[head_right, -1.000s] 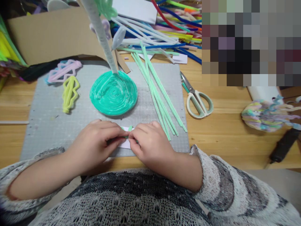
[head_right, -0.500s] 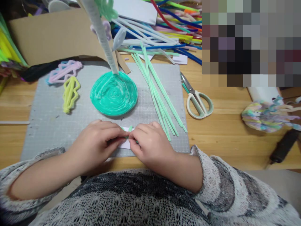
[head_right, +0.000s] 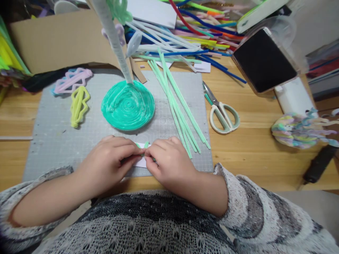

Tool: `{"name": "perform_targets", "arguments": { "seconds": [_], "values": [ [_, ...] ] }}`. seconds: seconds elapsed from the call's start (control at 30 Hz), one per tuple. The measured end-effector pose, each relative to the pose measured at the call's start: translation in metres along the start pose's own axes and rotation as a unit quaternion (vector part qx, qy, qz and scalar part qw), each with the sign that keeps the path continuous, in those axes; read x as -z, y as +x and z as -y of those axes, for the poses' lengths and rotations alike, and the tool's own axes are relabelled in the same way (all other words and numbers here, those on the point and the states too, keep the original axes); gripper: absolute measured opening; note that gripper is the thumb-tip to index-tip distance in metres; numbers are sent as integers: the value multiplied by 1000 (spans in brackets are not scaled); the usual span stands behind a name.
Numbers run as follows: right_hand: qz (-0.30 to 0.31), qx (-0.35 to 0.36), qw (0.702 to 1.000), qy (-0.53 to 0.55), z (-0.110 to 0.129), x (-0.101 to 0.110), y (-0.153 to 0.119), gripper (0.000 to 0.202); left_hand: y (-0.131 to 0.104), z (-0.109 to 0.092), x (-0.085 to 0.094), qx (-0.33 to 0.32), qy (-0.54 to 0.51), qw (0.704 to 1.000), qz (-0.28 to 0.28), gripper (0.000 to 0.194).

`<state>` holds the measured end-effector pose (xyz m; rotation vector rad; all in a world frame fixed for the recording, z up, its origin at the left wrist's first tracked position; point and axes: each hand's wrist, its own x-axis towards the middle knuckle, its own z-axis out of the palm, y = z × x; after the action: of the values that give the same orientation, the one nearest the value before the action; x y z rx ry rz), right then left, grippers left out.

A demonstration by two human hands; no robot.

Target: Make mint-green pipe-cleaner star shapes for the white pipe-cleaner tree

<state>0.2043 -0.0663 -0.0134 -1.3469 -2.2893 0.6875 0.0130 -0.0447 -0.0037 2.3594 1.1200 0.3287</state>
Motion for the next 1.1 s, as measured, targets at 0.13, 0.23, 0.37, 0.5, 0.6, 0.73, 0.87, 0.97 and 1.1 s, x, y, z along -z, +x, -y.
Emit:
{"name": "perform_targets", "arguments": {
  "seconds": [0.13, 0.23, 0.37, 0.5, 0.6, 0.73, 0.87, 0.97, 1.1],
  "values": [
    [-2, -2, 1000, 0, 0, 0, 0, 13, 1, 0, 0, 0, 0, 1000, 2, 15],
    [-1, -2, 1000, 2, 0, 0, 0, 13, 0, 0, 0, 0, 2, 1000, 5, 15],
    [3, -3, 1000, 1, 0, 0, 1, 13, -1, 1, 0, -1, 6, 1000, 3, 15],
    [6, -5, 1000, -1, 1, 0, 1, 14, 0, 1, 0, -3, 9, 1000, 1, 16],
    [3, -4, 1000, -1, 1, 0, 1, 14, 0, 1, 0, -2, 6, 1000, 2, 16],
    [1, -2, 1000, 2, 1, 0, 0, 14, 1, 1, -1, 3, 1, 1000, 5, 15],
    [2, -1, 1000, 3, 0, 0, 0, 13, 1, 1, -1, 2, -6, 1000, 4, 16],
    [-1, -1, 1000, 6, 0, 0, 1, 13, 0, 1, 0, 1, -10, 1000, 3, 17],
    [-2, 0, 1000, 4, 0, 0, 1, 12, 0, 1, 0, 2, -12, 1000, 0, 17]
  ]
}}
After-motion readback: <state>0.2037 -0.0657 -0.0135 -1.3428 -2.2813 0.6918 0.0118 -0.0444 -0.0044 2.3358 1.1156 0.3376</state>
